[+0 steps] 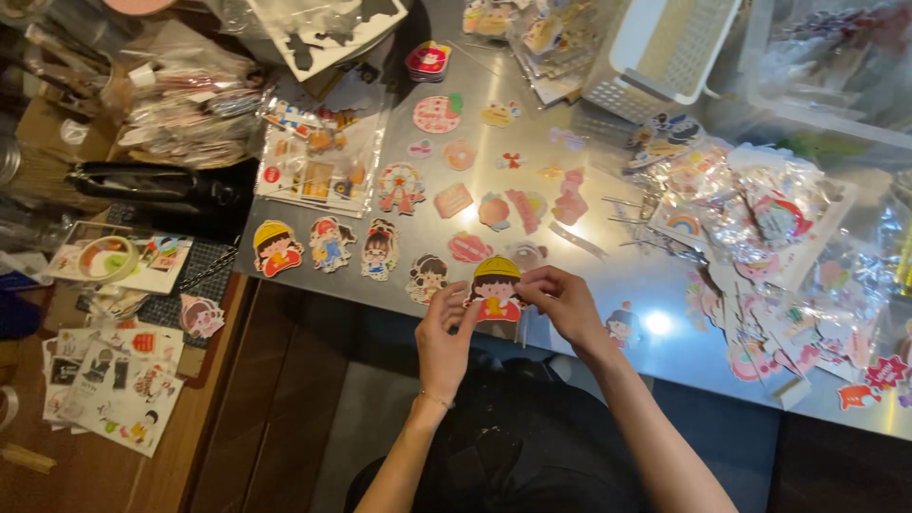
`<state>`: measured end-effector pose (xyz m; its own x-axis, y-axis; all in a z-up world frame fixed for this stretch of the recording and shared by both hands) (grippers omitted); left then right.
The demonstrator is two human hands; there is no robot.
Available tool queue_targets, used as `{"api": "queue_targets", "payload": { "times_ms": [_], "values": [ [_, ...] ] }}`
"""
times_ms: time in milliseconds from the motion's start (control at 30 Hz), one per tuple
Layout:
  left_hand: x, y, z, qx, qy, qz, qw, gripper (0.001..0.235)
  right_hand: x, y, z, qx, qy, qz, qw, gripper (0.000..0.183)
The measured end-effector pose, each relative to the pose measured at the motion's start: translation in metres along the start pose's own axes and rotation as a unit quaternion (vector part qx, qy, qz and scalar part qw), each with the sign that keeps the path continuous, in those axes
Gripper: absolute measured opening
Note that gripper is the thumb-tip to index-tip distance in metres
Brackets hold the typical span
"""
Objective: Sorting and arranging decorative stickers and cutouts on a table
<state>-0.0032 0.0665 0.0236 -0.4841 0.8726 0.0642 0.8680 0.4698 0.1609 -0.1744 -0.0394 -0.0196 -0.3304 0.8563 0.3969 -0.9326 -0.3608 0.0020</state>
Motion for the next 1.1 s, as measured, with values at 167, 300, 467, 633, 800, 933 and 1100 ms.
{"api": "queue_targets", "payload": {
  "times_ms": [167, 300, 467, 633, 800, 933, 1100],
  "values": [
    [-0.056, 0.068, 0.031, 0.018, 0.070, -0.073, 0.995, 0.031, -0.017, -0.067, 0.041, 0.006, 0.017, 0.035, 0.999, 0.028],
    [-0.105, 0.119, 0.064, 0.071, 0.043, -0.155, 0.984, 0.033, -0.029, -0.075, 0.048, 0.012, 0.030, 0.005, 0.999, 0.031],
    [-0.130, 0.120, 0.089, 0.085, 0.033, -0.145, 0.985, 0.029, -0.039, -0.085, 0.051, 0.018, 0.022, 0.002, 1.000, 0.028],
    [-0.114, 0.149, 0.083, 0.199, 0.062, -0.092, 0.974, 0.031, -0.033, -0.151, 0.059, 0.052, 0.016, 0.079, 0.995, 0.031],
    [-0.088, 0.237, 0.067, 0.241, 0.048, -0.201, 0.948, 0.029, -0.030, -0.224, 0.077, 0.059, 0.025, 0.171, 0.983, 0.032],
    [-0.073, 0.290, 0.096, 0.215, 0.069, -0.264, 0.938, 0.028, -0.035, -0.234, 0.081, 0.012, 0.030, 0.143, 0.989, 0.028],
    [-0.086, 0.227, 0.092, 0.204, 0.110, -0.160, 0.960, 0.028, -0.031, -0.182, 0.069, 0.016, 0.019, 0.067, 0.997, 0.028]
  ]
}}
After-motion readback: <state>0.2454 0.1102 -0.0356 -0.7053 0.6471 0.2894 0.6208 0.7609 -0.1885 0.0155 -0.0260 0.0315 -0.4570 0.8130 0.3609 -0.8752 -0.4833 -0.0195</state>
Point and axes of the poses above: each hand's wrist, its own x-axis away from the middle knuckle, its own y-axis out of the back of the hand, z = x × y, the point moved 2 cm from there along -x, towards the middle knuckle, and after that the axes turned 3 degrees about z, right-handed, at the moved point
